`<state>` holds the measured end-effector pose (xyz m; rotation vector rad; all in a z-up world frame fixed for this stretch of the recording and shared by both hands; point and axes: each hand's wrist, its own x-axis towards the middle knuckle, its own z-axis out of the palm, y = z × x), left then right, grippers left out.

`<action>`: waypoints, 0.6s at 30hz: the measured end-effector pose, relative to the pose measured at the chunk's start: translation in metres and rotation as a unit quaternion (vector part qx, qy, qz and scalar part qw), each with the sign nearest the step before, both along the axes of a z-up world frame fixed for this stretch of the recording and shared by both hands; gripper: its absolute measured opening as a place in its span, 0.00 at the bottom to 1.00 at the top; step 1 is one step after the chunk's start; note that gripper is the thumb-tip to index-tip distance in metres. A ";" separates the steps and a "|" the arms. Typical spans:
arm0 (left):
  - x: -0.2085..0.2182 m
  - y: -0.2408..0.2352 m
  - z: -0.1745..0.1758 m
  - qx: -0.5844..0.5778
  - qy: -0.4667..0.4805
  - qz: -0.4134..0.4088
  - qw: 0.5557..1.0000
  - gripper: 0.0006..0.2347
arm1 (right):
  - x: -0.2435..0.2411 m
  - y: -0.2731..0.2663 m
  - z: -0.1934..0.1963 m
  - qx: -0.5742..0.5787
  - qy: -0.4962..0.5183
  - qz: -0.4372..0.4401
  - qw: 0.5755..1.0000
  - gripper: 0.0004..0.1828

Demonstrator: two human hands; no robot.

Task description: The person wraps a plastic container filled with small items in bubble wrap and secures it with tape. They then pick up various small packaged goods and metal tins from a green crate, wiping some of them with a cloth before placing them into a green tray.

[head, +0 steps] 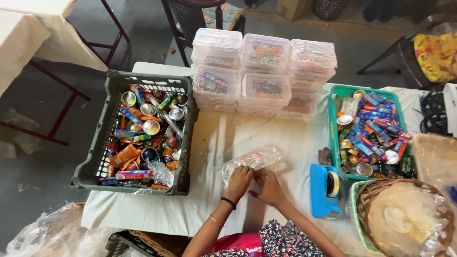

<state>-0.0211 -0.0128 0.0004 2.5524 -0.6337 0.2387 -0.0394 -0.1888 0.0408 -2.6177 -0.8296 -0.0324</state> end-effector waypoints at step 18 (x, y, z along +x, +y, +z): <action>-0.036 0.000 -0.012 0.048 -0.068 -0.011 0.996 0.21 | 0.060 -0.092 -0.036 -0.122 0.030 0.023 0.992 0.31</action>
